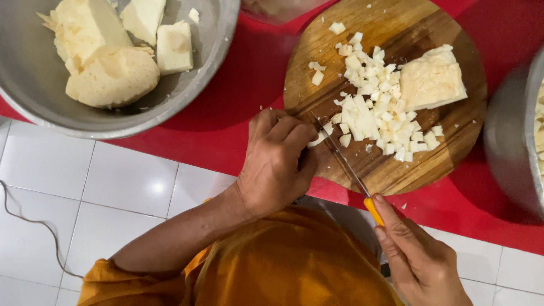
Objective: Dicing large blocks of food into small cubes on a wooden board and transferring them to a metal bowl.
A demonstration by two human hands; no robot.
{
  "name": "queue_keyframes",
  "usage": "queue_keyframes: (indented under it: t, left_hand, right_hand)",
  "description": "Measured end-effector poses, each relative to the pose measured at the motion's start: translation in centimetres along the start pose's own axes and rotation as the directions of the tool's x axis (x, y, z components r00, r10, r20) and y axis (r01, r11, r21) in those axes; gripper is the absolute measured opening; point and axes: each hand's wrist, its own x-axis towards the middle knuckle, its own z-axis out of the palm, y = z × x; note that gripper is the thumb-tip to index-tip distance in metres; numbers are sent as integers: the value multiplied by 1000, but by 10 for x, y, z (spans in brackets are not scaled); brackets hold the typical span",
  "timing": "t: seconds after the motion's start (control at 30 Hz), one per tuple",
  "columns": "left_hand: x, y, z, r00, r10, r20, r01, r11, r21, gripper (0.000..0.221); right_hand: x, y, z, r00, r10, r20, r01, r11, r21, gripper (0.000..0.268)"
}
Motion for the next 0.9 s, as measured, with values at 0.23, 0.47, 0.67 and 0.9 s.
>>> queue_keyframes:
  t: [0.23, 0.47, 0.67, 0.9]
  left_hand:
    - [-1, -3, 1, 1000, -9, -25, 8, 998, -64, 13]
    - [16, 11, -9, 997, 63, -39, -63, 998, -12, 8]
    - [56, 12, -1, 957, 268, 113, -276, 960, 57, 19]
    - [86, 11, 34, 657, 289, 697, -517, 845, 136, 22]
  right_hand:
    - [-2, -4, 2, 993, 106, 54, -107, 994, 2, 54]
    - [6, 5, 0, 994, 106, 9, -106, 992, 66, 49]
    - [-3, -2, -6, 992, 127, -22, -125, 990, 58, 49]
    - [-11, 0, -3, 984, 176, 18, -177, 974, 140, 53]
